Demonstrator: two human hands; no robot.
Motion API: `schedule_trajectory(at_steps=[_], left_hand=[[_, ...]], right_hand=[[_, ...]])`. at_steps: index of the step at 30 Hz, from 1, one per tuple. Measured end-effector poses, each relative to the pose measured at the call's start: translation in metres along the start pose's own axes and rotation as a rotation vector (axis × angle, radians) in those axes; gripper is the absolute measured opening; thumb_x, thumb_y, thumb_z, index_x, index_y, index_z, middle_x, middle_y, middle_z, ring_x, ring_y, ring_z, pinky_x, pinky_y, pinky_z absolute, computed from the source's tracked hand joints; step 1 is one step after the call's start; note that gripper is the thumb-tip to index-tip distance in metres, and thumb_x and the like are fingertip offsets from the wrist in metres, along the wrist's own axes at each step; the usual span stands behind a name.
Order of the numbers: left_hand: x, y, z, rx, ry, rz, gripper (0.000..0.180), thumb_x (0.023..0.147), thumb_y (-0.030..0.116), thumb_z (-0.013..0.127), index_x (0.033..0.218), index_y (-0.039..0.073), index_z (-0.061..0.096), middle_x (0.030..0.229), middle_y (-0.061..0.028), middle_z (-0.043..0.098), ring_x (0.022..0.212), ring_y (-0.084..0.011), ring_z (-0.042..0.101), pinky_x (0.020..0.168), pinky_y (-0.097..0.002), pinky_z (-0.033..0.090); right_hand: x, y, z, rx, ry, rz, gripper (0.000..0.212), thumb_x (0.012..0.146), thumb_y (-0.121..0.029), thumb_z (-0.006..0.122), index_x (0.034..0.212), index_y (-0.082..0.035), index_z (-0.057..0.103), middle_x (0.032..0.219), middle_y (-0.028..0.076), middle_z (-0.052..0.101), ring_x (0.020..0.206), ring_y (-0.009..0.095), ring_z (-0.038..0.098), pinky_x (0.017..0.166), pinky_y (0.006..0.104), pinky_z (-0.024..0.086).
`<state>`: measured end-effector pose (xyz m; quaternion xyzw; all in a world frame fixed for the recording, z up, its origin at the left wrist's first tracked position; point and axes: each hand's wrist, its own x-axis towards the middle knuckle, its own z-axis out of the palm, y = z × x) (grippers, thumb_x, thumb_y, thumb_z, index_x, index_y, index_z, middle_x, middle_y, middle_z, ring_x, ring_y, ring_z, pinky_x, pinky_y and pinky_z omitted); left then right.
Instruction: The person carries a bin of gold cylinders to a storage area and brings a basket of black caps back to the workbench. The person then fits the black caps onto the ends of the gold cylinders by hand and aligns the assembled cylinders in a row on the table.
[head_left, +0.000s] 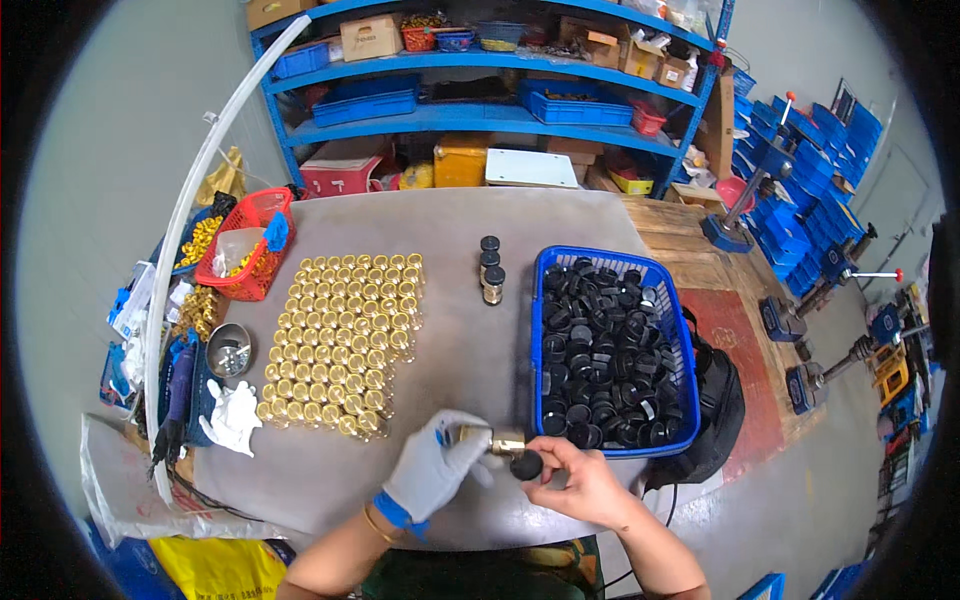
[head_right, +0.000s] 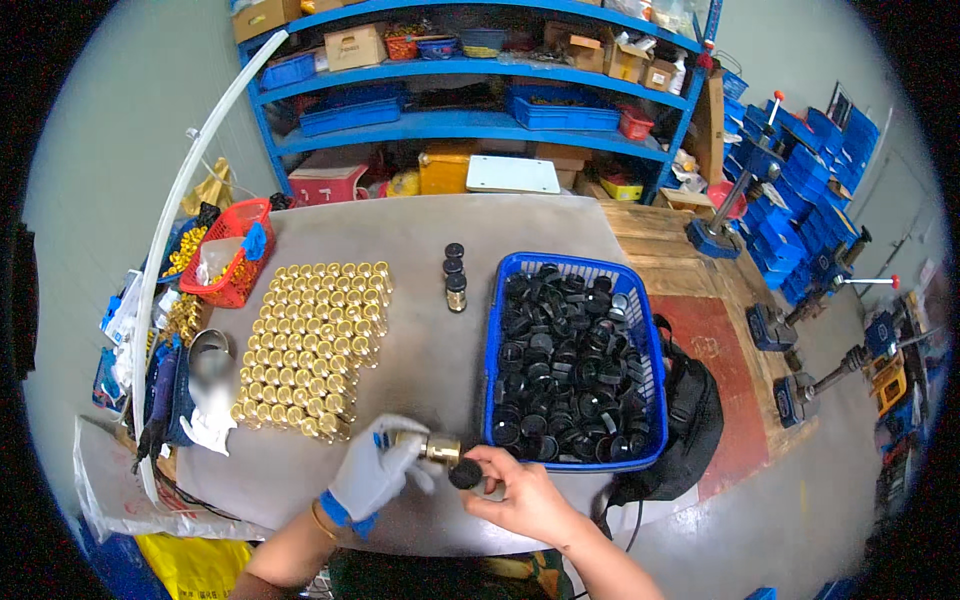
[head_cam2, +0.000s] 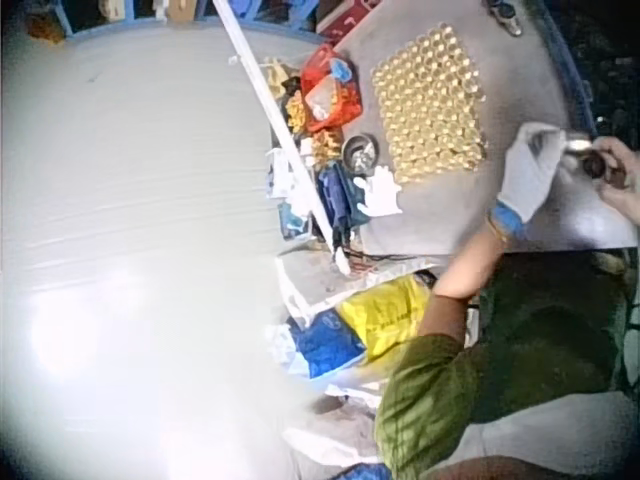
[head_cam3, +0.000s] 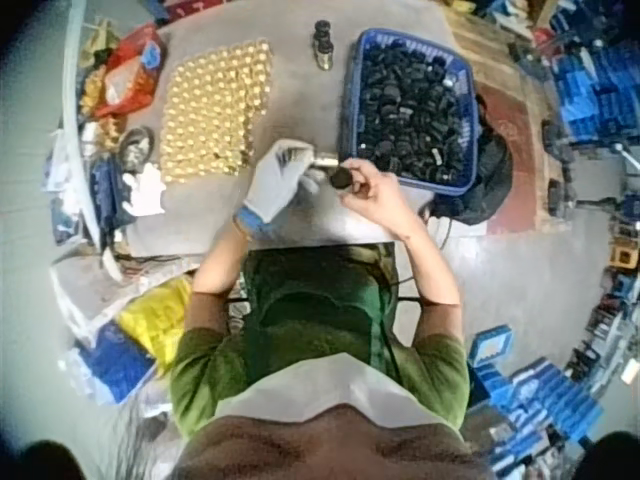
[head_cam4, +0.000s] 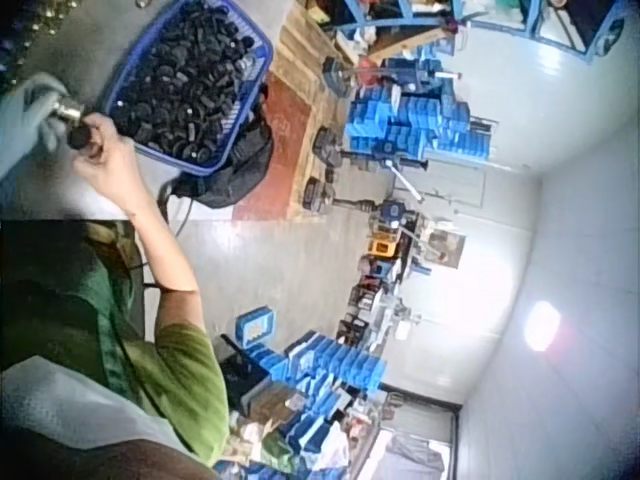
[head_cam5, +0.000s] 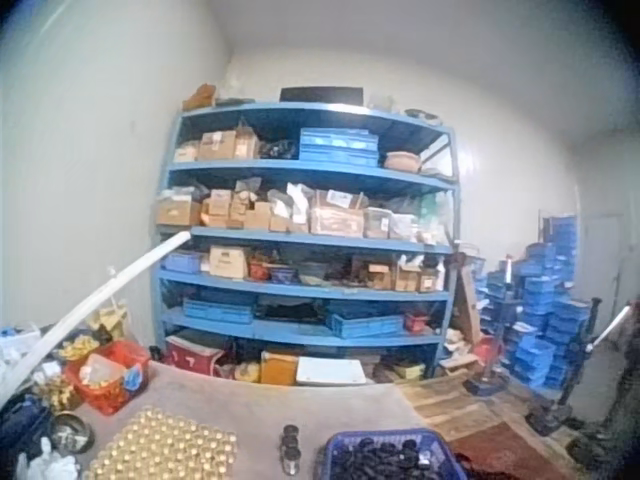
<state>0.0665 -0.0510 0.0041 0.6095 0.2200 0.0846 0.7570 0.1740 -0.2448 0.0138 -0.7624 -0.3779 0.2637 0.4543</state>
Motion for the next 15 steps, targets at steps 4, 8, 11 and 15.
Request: schedule_trajectory(at_steps=[4, 8, 11, 15], left_hand=[[-0.021, -0.004, 0.013, -0.18, -0.033, -0.138, 0.025, 0.092, 0.023, 0.064, 0.102, 0.002, 0.055, 0.086, -0.0046, 0.061, 0.061, -0.0107, 0.062, 0.057, -0.0247, 0.048], [-0.031, -0.009, 0.019, -0.02, -0.104, -0.087, 0.029, 0.09, 0.019, 0.066, 0.112, 0.003, 0.056, 0.09, -0.0021, 0.061, 0.074, -0.0055, 0.057, 0.065, -0.0234, 0.048], [-0.034, -0.011, 0.021, 0.015, -0.155, -0.01, 0.031, 0.088, 0.017, 0.069, 0.114, 0.003, 0.059, 0.087, -0.004, 0.066, 0.068, -0.0087, 0.061, 0.057, -0.023, 0.046], [-0.034, -0.011, 0.021, 0.103, -0.15, -0.04, 0.029, 0.083, 0.013, 0.073, 0.108, 0.002, 0.063, 0.086, -0.0055, 0.068, 0.064, -0.0092, 0.062, 0.054, -0.0232, 0.047]], right_hand=[[-0.011, 0.003, 0.002, 0.259, -0.009, -0.012, 0.051, 0.073, 0.001, 0.077, 0.119, 0.001, 0.056, 0.095, 0.002, 0.067, 0.083, 0.006, 0.06, 0.079, 0.0219, 0.049], [-0.016, 0.011, 0.004, 0.5, -0.027, -0.021, 0.051, 0.071, 0.008, 0.077, 0.118, 0.004, 0.056, 0.11, 0.007, 0.063, 0.096, 0.012, 0.061, 0.089, 0.0275, 0.05], [-0.016, 0.011, 0.003, 0.532, -0.037, -0.071, 0.05, 0.071, 0.006, 0.078, 0.117, 0.003, 0.059, 0.106, 0.005, 0.064, 0.094, 0.012, 0.061, 0.088, 0.0275, 0.05], [-0.019, 0.001, -0.005, 0.144, -0.018, -0.145, 0.045, 0.071, 0.001, 0.08, 0.113, 0.002, 0.063, 0.097, 0.003, 0.066, 0.089, 0.011, 0.062, 0.083, 0.0266, 0.051]])
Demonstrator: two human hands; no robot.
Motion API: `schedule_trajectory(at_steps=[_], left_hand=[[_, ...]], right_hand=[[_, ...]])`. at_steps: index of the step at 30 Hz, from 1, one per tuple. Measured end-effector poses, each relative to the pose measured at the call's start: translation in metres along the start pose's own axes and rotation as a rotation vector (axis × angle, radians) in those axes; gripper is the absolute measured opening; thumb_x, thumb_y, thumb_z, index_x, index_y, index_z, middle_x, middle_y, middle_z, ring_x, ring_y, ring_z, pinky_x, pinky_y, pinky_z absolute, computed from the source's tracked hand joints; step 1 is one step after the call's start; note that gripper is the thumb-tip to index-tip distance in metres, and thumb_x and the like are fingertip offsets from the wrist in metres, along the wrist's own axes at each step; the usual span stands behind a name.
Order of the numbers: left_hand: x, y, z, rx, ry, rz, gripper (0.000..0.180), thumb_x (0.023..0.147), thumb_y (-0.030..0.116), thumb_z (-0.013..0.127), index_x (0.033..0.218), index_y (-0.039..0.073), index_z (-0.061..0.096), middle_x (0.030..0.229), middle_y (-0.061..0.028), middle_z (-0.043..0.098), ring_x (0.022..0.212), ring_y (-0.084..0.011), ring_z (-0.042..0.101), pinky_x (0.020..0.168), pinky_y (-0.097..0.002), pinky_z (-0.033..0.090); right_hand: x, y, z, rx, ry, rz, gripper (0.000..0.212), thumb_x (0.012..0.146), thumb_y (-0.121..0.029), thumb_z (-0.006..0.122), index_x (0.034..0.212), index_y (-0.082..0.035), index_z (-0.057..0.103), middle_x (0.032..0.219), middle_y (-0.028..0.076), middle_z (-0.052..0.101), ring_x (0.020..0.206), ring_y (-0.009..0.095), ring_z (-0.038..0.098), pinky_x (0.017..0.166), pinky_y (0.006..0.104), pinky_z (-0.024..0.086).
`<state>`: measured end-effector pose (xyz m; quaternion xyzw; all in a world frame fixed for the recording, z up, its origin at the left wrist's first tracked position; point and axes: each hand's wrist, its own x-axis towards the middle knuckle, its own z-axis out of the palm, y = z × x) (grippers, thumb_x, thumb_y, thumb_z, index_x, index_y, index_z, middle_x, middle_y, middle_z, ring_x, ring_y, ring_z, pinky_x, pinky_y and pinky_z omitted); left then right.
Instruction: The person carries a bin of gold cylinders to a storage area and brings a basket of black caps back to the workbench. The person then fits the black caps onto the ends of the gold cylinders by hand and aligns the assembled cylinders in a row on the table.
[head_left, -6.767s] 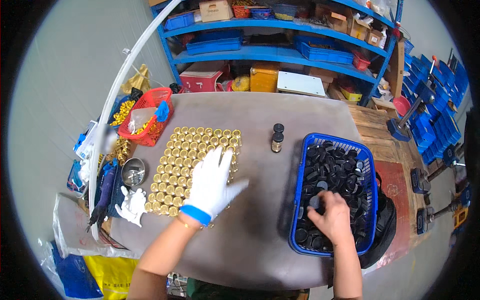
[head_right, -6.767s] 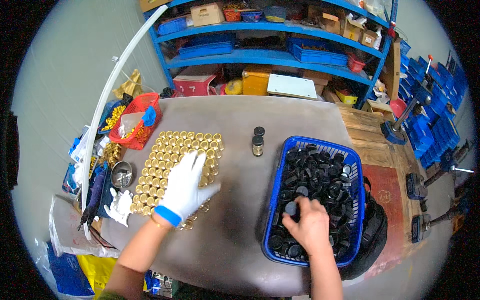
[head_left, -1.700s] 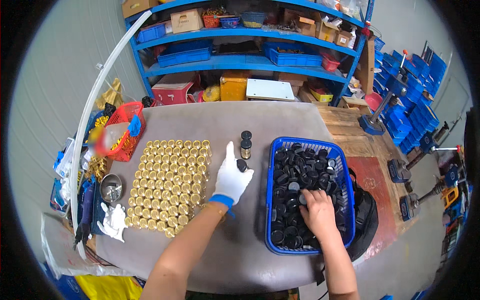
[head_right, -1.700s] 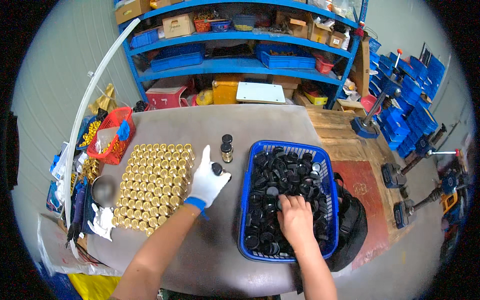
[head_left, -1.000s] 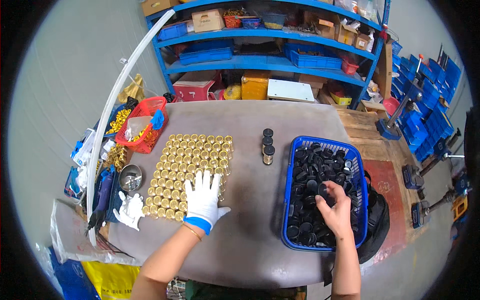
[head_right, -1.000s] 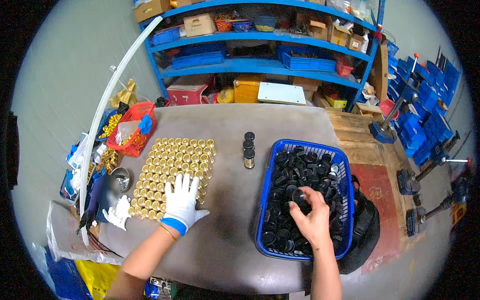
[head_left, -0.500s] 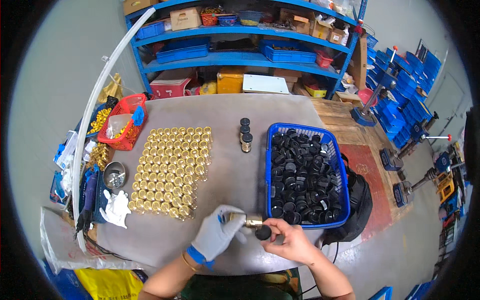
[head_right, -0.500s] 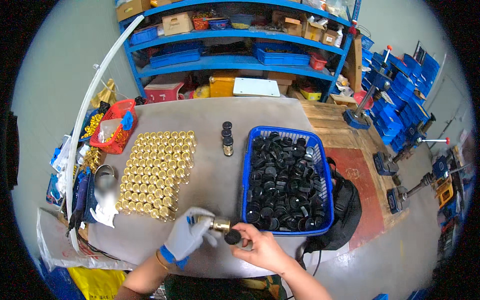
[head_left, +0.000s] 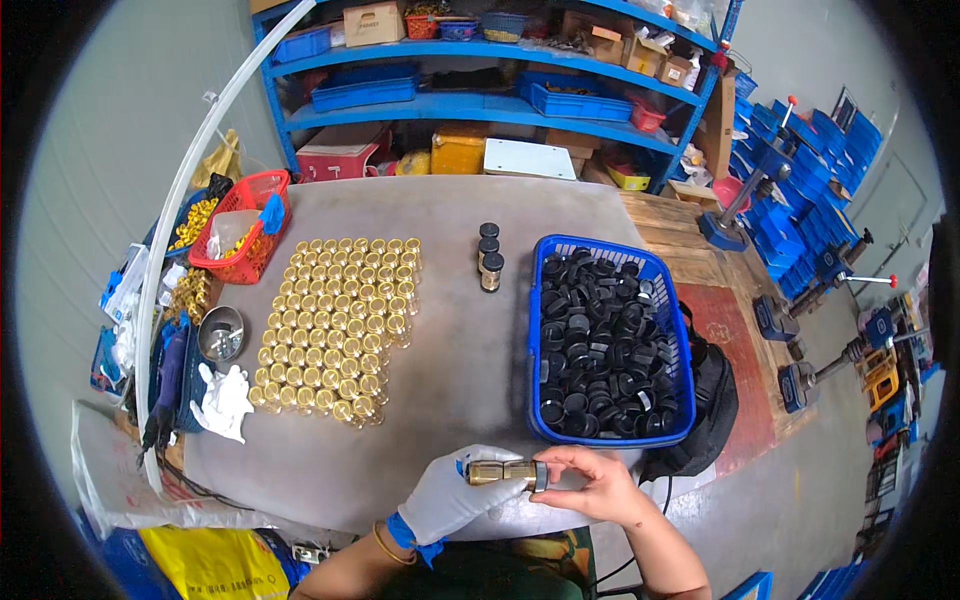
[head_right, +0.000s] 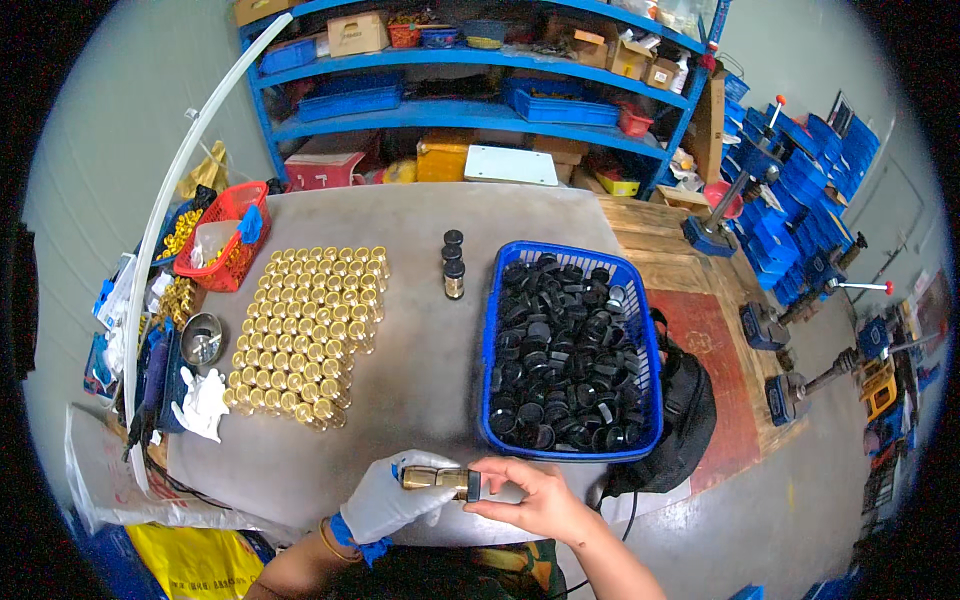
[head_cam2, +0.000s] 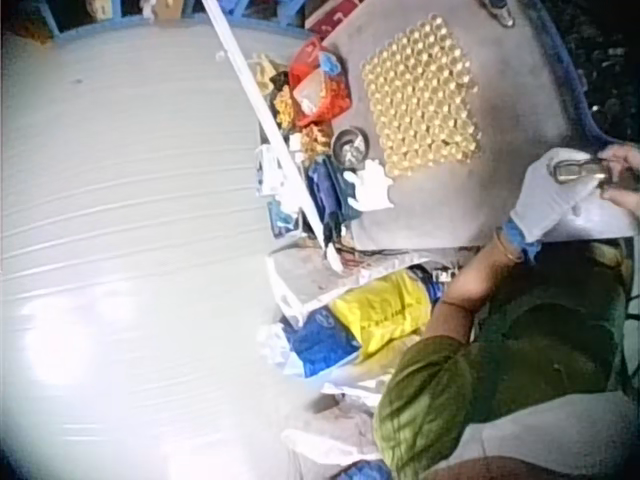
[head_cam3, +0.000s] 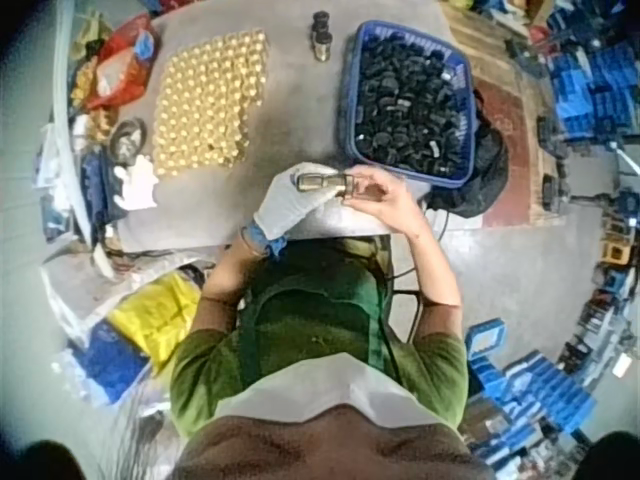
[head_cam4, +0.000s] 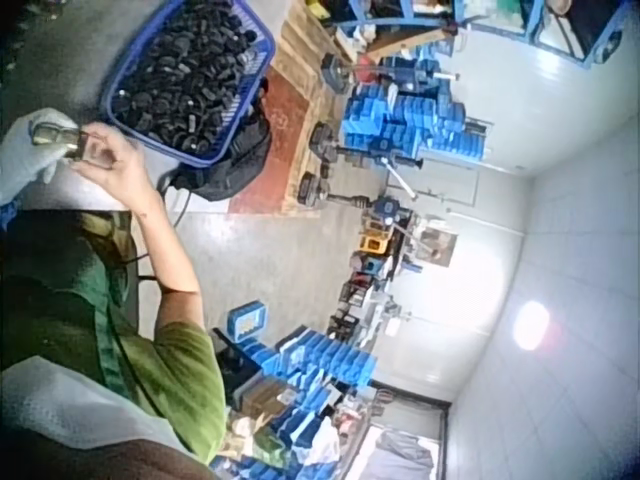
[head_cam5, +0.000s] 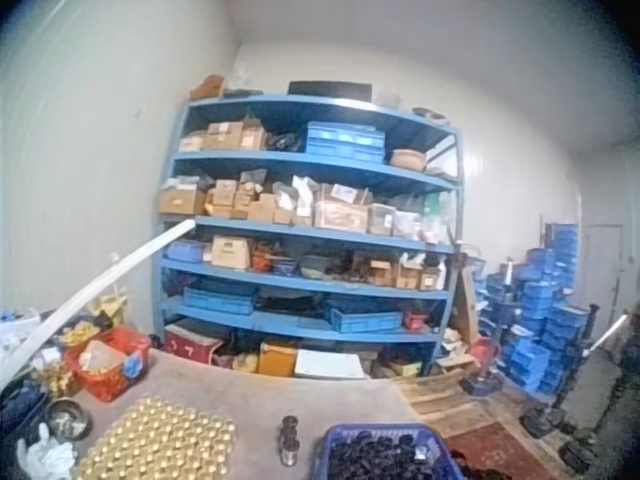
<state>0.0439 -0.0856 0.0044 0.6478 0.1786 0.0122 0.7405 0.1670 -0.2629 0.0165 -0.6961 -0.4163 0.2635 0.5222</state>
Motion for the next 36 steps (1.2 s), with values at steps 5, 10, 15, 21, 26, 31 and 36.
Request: schedule_trajectory(at_steps=[5, 10, 15, 21, 26, 31, 36], left_hand=[[-0.001, -0.002, -0.001, 0.002, 0.003, -0.014, 0.029, 0.082, 0.012, 0.075, 0.107, 0.003, 0.064, 0.089, -0.0051, 0.068, 0.071, -0.0084, 0.063, 0.061, -0.024, 0.05], [-0.003, -0.007, 0.001, 0.108, -0.041, 0.154, 0.034, 0.079, 0.014, 0.078, 0.108, 0.003, 0.064, 0.097, -0.0045, 0.069, 0.087, -0.0097, 0.064, 0.078, -0.026, 0.053], [0.001, -0.007, 0.003, 0.011, -0.038, 0.044, 0.037, 0.076, 0.015, 0.08, 0.109, 0.004, 0.065, 0.1, -0.0048, 0.069, 0.091, -0.0105, 0.064, 0.082, -0.0271, 0.052], [0.001, 0.0, 0.011, 0.284, -0.038, 0.251, 0.036, 0.074, 0.014, 0.081, 0.106, 0.005, 0.065, 0.098, -0.0061, 0.069, 0.089, -0.0114, 0.065, 0.079, -0.0276, 0.053], [0.016, 0.008, 0.01, 0.454, 0.081, 0.428, 0.046, 0.069, 0.017, 0.084, 0.108, 0.005, 0.064, 0.094, -0.0091, 0.068, 0.086, -0.0152, 0.066, 0.078, -0.0288, 0.052], [0.013, 0.015, 0.003, 0.619, 0.141, 0.185, 0.055, 0.068, 0.014, 0.083, 0.116, 0.004, 0.059, 0.093, -0.0094, 0.064, 0.087, -0.0152, 0.064, 0.078, -0.0296, 0.051], [0.013, 0.012, 0.009, -0.175, 0.161, 0.048, 0.042, 0.078, 0.007, 0.076, 0.114, 0.002, 0.055, 0.091, -0.0061, 0.064, 0.084, -0.0124, 0.064, 0.073, -0.0268, 0.053]], right_hand=[[-0.001, -0.004, -0.004, -0.071, -0.007, 0.017, 0.038, 0.074, -0.007, 0.081, 0.109, -0.001, 0.066, 0.085, 0.003, 0.067, 0.082, 0.011, 0.065, 0.078, 0.0254, 0.051], [0.001, 0.009, -0.006, 0.196, -0.218, 0.401, 0.032, 0.082, -0.018, 0.074, 0.108, -0.001, 0.066, 0.087, 0.008, 0.07, 0.081, 0.018, 0.067, 0.078, 0.0279, 0.051], [0.0, 0.011, -0.001, -0.178, 0.141, -0.235, 0.022, 0.081, -0.02, 0.074, 0.09, -0.001, 0.067, 0.079, 0.01, 0.068, 0.064, 0.023, 0.063, 0.062, 0.0314, 0.05], [0.013, 0.004, -0.019, 0.018, -0.249, 0.441, 0.032, 0.094, -0.031, 0.058, 0.081, -0.003, 0.067, 0.067, 0.01, 0.063, 0.058, 0.022, 0.059, 0.058, 0.0335, 0.046], [0.056, 0.02, -0.054, -0.907, 0.287, -0.18, 0.015, 0.078, -0.01, 0.068, 0.092, -0.006, 0.069, 0.088, 0.014, 0.066, 0.088, 0.031, 0.061, 0.077, 0.0401, 0.048], [0.08, 0.038, -0.07, -1.011, 0.329, -0.216, 0.028, 0.073, -0.009, 0.071, 0.101, -0.007, 0.067, 0.094, 0.012, 0.066, 0.097, 0.029, 0.06, 0.085, 0.0398, 0.047], [0.041, 0.006, -0.03, -0.298, 0.224, 0.141, 0.03, 0.08, -0.007, 0.067, 0.11, -0.003, 0.066, 0.079, 0.013, 0.068, 0.068, 0.015, 0.065, 0.066, 0.0294, 0.052]])
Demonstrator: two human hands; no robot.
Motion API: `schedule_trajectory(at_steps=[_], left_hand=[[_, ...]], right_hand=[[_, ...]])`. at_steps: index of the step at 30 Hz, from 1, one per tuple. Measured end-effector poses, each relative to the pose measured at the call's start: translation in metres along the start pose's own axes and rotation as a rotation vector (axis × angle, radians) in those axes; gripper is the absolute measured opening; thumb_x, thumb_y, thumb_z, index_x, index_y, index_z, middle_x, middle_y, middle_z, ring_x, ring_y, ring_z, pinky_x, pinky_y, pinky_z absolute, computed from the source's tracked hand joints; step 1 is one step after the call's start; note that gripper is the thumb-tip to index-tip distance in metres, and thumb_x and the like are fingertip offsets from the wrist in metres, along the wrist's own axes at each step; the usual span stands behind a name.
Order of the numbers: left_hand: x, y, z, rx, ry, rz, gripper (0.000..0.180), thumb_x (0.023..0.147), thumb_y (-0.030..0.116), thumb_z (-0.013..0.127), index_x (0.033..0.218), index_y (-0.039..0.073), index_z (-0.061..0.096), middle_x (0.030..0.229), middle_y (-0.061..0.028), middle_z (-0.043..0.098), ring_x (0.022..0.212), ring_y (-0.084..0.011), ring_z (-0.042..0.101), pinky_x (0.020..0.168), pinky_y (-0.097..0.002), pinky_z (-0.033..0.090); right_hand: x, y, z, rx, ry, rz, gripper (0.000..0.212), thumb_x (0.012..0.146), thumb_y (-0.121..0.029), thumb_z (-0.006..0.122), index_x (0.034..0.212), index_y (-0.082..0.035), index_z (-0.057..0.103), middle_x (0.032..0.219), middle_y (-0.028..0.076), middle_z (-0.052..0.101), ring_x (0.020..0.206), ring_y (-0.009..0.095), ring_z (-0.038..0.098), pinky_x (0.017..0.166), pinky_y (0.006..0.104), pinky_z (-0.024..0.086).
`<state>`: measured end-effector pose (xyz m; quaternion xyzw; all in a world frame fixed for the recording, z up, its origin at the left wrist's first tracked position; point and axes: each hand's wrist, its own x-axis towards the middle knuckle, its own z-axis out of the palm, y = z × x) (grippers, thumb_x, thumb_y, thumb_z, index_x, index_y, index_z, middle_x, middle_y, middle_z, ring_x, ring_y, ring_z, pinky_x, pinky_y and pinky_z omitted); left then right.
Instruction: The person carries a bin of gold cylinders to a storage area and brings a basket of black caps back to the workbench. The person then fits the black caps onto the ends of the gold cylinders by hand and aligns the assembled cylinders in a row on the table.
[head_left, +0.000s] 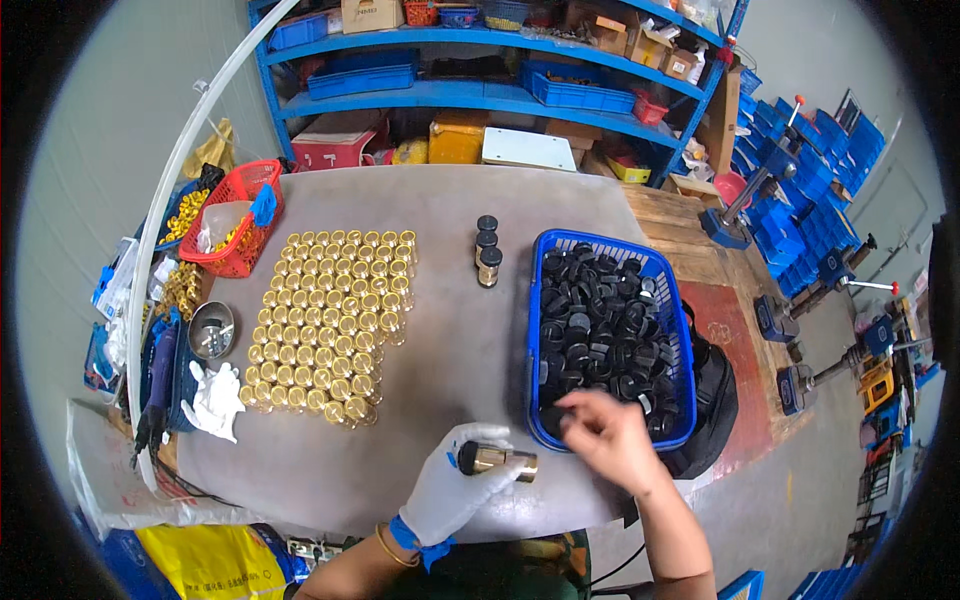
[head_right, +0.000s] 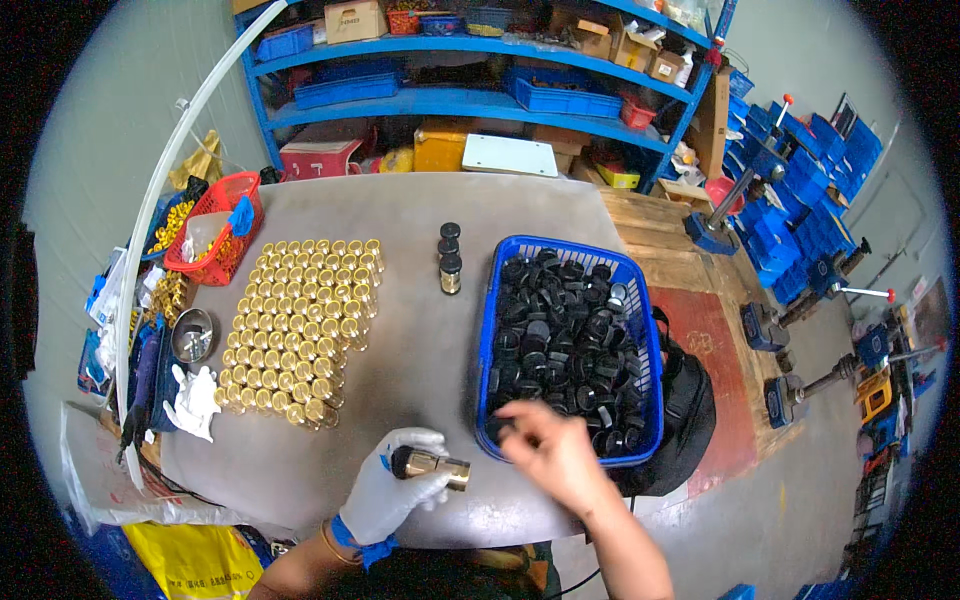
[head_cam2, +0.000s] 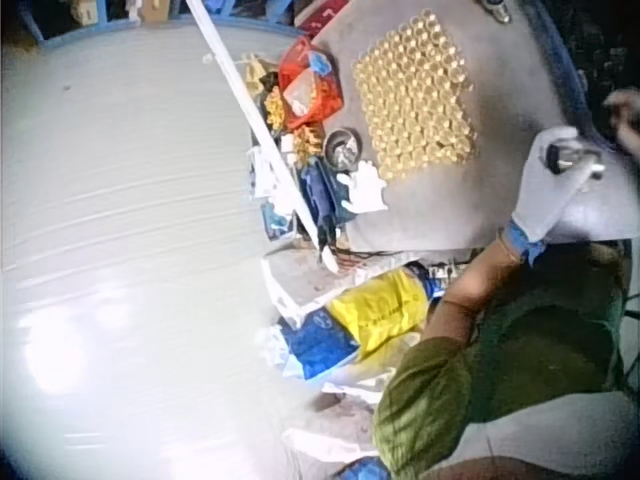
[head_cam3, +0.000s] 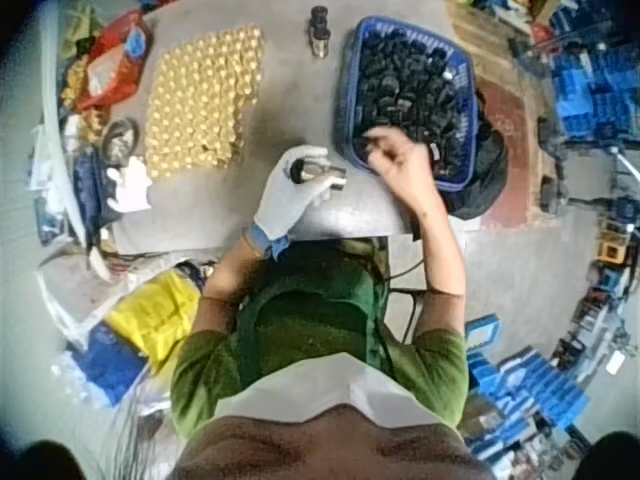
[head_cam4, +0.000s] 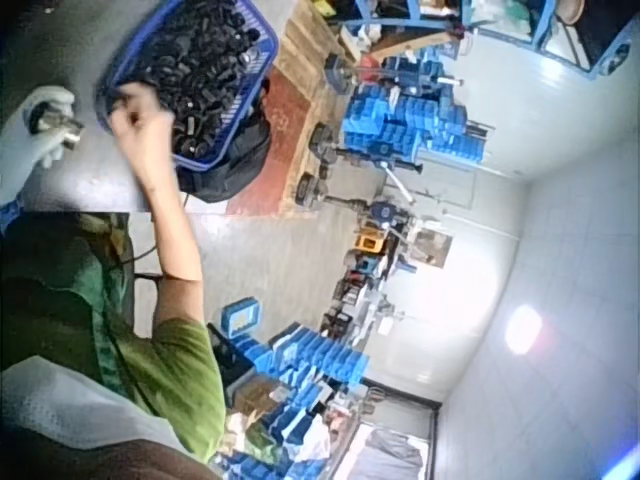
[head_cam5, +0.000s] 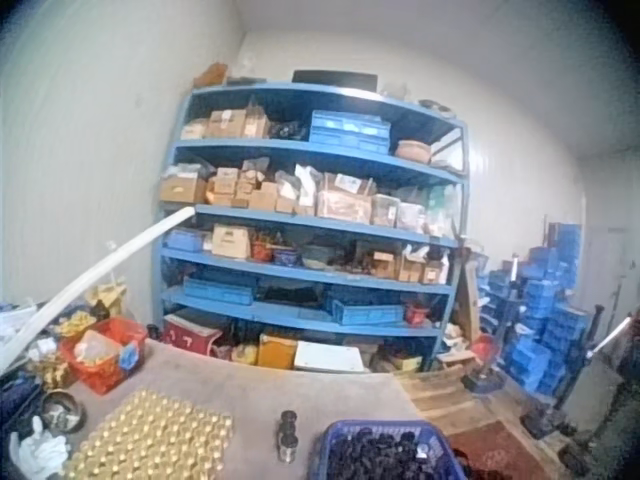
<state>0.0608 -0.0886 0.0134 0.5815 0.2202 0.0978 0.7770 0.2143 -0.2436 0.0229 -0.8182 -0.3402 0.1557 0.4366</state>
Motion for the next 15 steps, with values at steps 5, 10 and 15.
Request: schedule_trajectory(at_steps=[5, 10, 15], left_hand=[[-0.002, -0.005, -0.002, -0.162, -0.057, -0.104, 0.028, 0.081, 0.003, 0.073, 0.103, 0.001, 0.056, 0.098, -0.0062, 0.063, 0.087, -0.0132, 0.064, 0.077, -0.0264, 0.053], [-0.008, -0.013, -0.005, -0.115, -0.068, 0.048, 0.03, 0.079, 0.003, 0.075, 0.102, 0.002, 0.056, 0.102, -0.0069, 0.063, 0.096, -0.0127, 0.061, 0.085, -0.0278, 0.05], [-0.012, -0.015, -0.009, -0.087, -0.076, 0.037, 0.031, 0.079, 0.005, 0.076, 0.102, 0.003, 0.057, 0.102, -0.0065, 0.063, 0.096, -0.012, 0.06, 0.086, -0.0274, 0.05]], right_hand=[[-0.029, -0.019, 0.009, 0.684, -0.337, 0.15, 0.049, 0.084, 0.001, 0.067, 0.131, 0.0, 0.053, 0.096, 0.005, 0.067, 0.087, 0.006, 0.06, 0.08, 0.024, 0.05], [-0.034, -0.011, 0.012, 0.672, -0.333, 0.047, 0.059, 0.081, 0.003, 0.071, 0.135, 0.001, 0.047, 0.108, 0.006, 0.064, 0.098, 0.01, 0.059, 0.093, 0.0281, 0.049], [-0.033, -0.009, 0.007, 0.599, -0.379, -0.041, 0.061, 0.078, 0.004, 0.073, 0.134, 0.001, 0.048, 0.108, 0.006, 0.065, 0.098, 0.011, 0.061, 0.093, 0.0284, 0.048]])
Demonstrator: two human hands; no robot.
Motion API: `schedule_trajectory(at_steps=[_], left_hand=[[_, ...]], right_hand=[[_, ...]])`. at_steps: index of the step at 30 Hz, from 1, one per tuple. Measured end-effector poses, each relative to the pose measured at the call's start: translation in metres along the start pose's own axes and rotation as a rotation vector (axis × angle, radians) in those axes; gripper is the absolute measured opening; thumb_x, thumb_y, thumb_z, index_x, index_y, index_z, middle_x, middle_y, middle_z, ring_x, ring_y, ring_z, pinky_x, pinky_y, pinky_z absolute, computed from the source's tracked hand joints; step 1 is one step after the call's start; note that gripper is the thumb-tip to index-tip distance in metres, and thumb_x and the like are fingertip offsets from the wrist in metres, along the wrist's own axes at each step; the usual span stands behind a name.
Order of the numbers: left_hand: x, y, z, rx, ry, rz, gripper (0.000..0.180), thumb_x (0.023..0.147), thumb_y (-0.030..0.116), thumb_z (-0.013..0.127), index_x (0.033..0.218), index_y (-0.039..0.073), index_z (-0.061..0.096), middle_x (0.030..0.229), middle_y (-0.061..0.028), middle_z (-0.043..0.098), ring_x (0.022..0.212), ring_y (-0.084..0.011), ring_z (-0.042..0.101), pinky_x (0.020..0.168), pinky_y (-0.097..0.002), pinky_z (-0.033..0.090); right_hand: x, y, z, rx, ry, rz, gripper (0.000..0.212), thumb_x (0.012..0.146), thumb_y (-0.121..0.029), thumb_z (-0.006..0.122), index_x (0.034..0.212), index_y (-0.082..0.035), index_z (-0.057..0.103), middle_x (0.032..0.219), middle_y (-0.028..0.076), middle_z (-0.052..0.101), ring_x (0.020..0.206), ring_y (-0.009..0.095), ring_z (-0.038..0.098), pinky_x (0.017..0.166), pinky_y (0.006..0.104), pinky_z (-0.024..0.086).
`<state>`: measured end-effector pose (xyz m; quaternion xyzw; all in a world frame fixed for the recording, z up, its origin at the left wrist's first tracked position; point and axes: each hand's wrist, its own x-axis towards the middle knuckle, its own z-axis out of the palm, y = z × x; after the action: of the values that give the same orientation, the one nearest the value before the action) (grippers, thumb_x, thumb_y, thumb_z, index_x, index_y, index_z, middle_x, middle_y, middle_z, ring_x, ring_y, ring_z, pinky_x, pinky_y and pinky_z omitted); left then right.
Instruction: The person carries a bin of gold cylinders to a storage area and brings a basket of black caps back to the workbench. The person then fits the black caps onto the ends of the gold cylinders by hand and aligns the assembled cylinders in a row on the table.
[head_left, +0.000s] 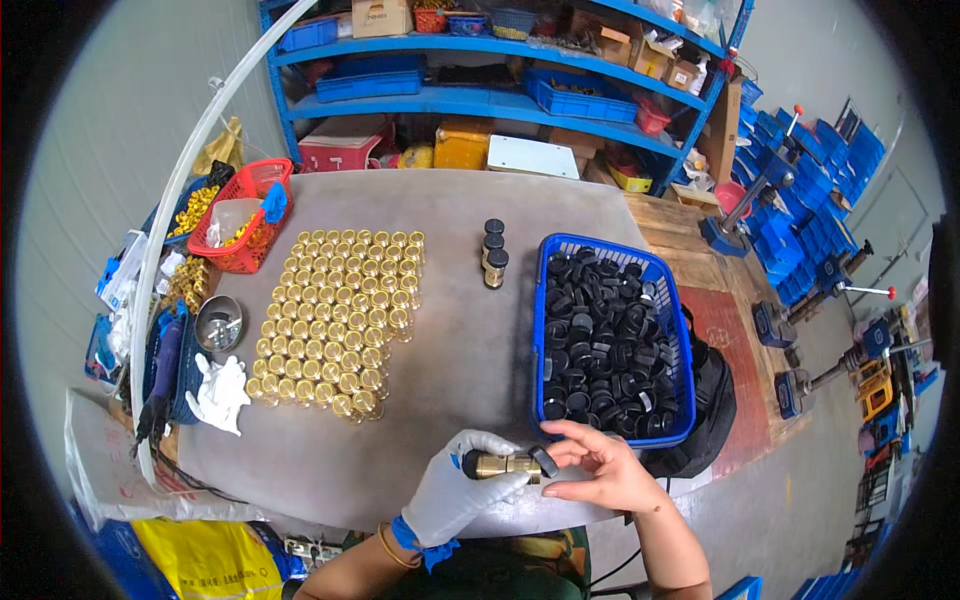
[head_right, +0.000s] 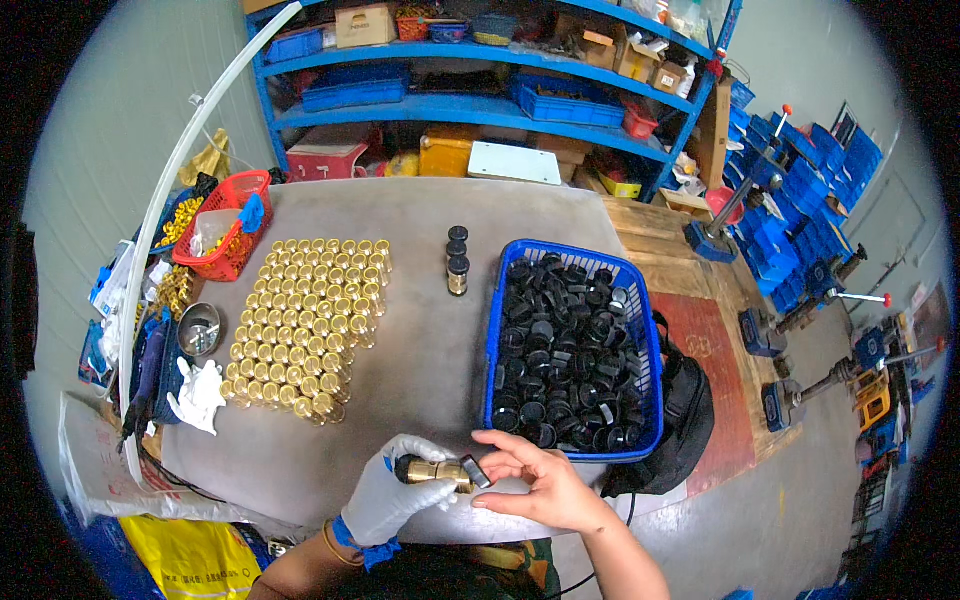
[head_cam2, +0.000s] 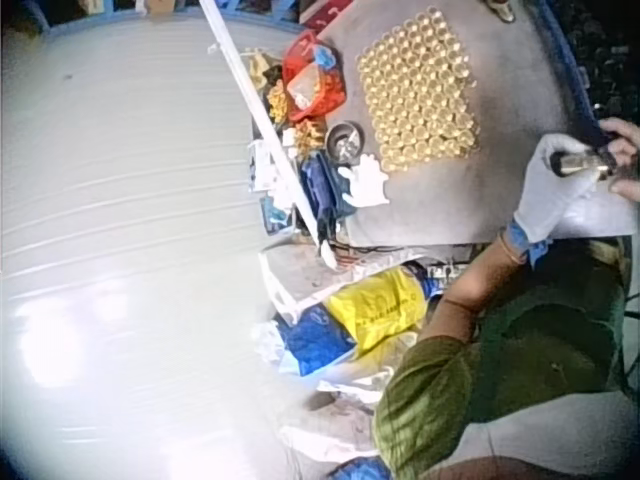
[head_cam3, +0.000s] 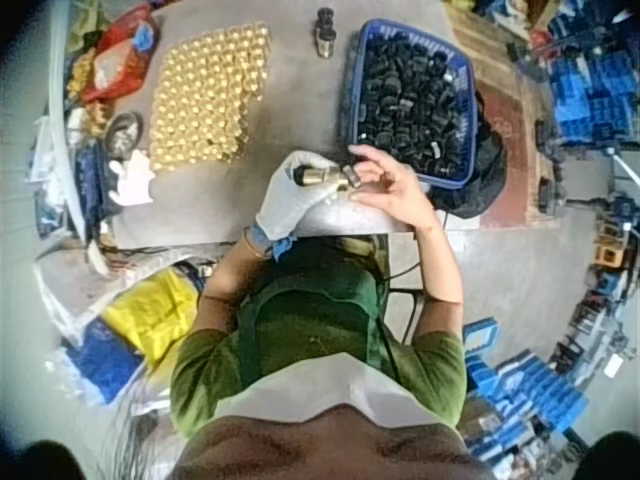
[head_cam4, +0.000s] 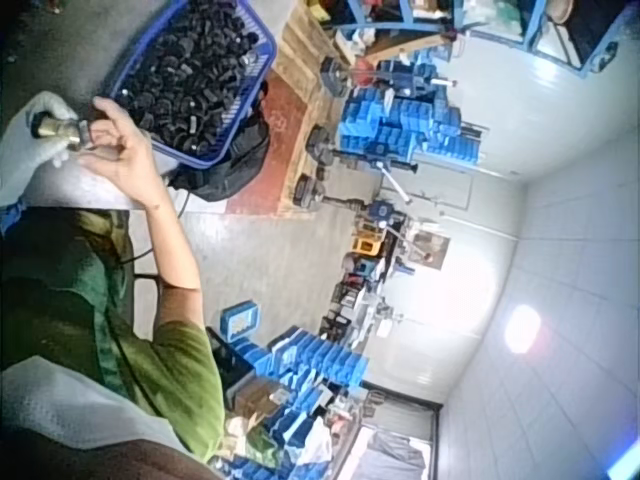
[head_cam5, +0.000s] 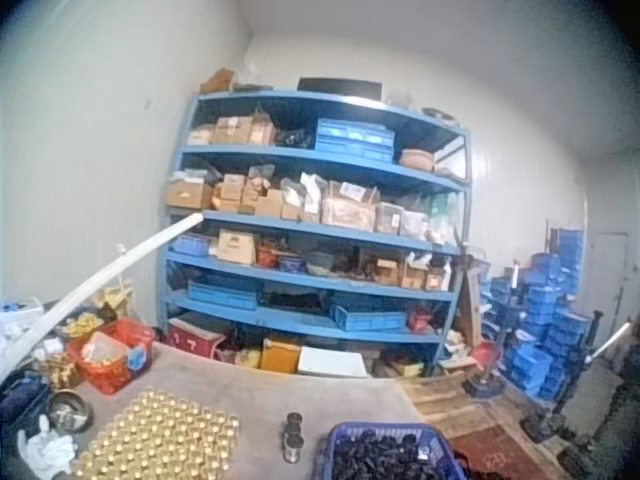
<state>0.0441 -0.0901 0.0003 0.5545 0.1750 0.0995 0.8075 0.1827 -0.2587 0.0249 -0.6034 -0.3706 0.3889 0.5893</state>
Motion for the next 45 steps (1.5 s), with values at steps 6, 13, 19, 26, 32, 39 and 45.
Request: schedule_trajectory(at_steps=[6, 13, 19, 26, 32, 39, 45], left_hand=[[-0.003, 0.001, 0.001, 0.063, 0.006, 0.017, 0.031, 0.078, 0.007, 0.077, 0.102, 0.003, 0.057, 0.101, -0.0057, 0.062, 0.095, -0.0115, 0.06, 0.085, -0.0272, 0.05], [-0.002, -0.001, 0.001, 0.05, 0.027, -0.005, 0.031, 0.078, 0.008, 0.077, 0.102, 0.003, 0.057, 0.1, -0.0057, 0.063, 0.093, -0.0111, 0.061, 0.082, -0.0269, 0.051], [-0.005, -0.003, 0.006, 0.137, 0.061, 0.154, 0.03, 0.077, 0.003, 0.077, 0.098, 0.004, 0.056, 0.095, -0.0087, 0.065, 0.088, -0.013, 0.063, 0.076, -0.0276, 0.053], [-0.003, 0.002, 0.002, 0.158, 0.068, -0.061, 0.027, 0.08, 0.009, 0.076, 0.1, 0.002, 0.059, 0.094, -0.0074, 0.065, 0.083, -0.0116, 0.063, 0.072, -0.0264, 0.053], [-0.001, 0.008, 0.0, 0.067, -0.007, -0.185, 0.026, 0.08, 0.008, 0.075, 0.099, 0.001, 0.058, 0.091, -0.0075, 0.065, 0.075, -0.0115, 0.063, 0.061, -0.0262, 0.053], [-0.005, 0.003, 0.006, 0.132, -0.001, 0.135, 0.024, 0.081, 0.003, 0.072, 0.098, 0.002, 0.055, 0.098, -0.0105, 0.065, 0.087, -0.0155, 0.064, 0.074, -0.0299, 0.054], [-0.009, 0.013, 0.004, -0.065, 0.007, -0.214, 0.028, 0.079, 0.003, 0.075, 0.099, 0.003, 0.056, 0.095, -0.0101, 0.066, 0.084, -0.0148, 0.064, 0.075, -0.029, 0.054]], right_hand=[[0.002, -0.009, -0.002, -0.072, -0.011, 0.037, 0.049, 0.075, -0.003, 0.079, 0.12, 0.0, 0.061, 0.093, 0.005, 0.069, 0.088, 0.012, 0.064, 0.086, 0.0275, 0.051], [-0.001, -0.017, 0.004, -0.578, 0.09, -0.226, 0.049, 0.065, -0.008, 0.085, 0.11, -0.001, 0.067, 0.09, 0.008, 0.07, 0.082, 0.014, 0.068, 0.074, 0.0265, 0.053], [-0.004, -0.007, 0.008, -0.271, 0.094, 0.089, 0.041, 0.074, -0.014, 0.081, 0.109, 0.0, 0.065, 0.096, 0.007, 0.071, 0.087, 0.014, 0.068, 0.081, 0.0263, 0.053], [-0.005, -0.008, 0.009, -0.468, 0.052, -0.248, 0.037, 0.077, -0.012, 0.078, 0.11, -0.002, 0.063, 0.103, 0.011, 0.068, 0.092, 0.023, 0.067, 0.085, 0.0321, 0.052], [0.004, -0.017, 0.0, -0.84, -0.068, -0.577, 0.041, 0.076, -0.014, 0.078, 0.112, -0.003, 0.062, 0.107, 0.013, 0.066, 0.095, 0.029, 0.065, 0.085, 0.0355, 0.052], [-0.009, -0.019, 0.009, -0.562, 0.072, 0.011, 0.044, 0.074, -0.019, 0.081, 0.11, -0.003, 0.063, 0.103, 0.013, 0.068, 0.092, 0.028, 0.067, 0.08, 0.0345, 0.054], [0.002, -0.019, 0.008, -0.764, 0.022, -0.535, 0.042, 0.071, -0.019, 0.083, 0.105, -0.003, 0.064, 0.095, 0.011, 0.07, 0.082, 0.027, 0.068, 0.078, 0.0364, 0.053]])
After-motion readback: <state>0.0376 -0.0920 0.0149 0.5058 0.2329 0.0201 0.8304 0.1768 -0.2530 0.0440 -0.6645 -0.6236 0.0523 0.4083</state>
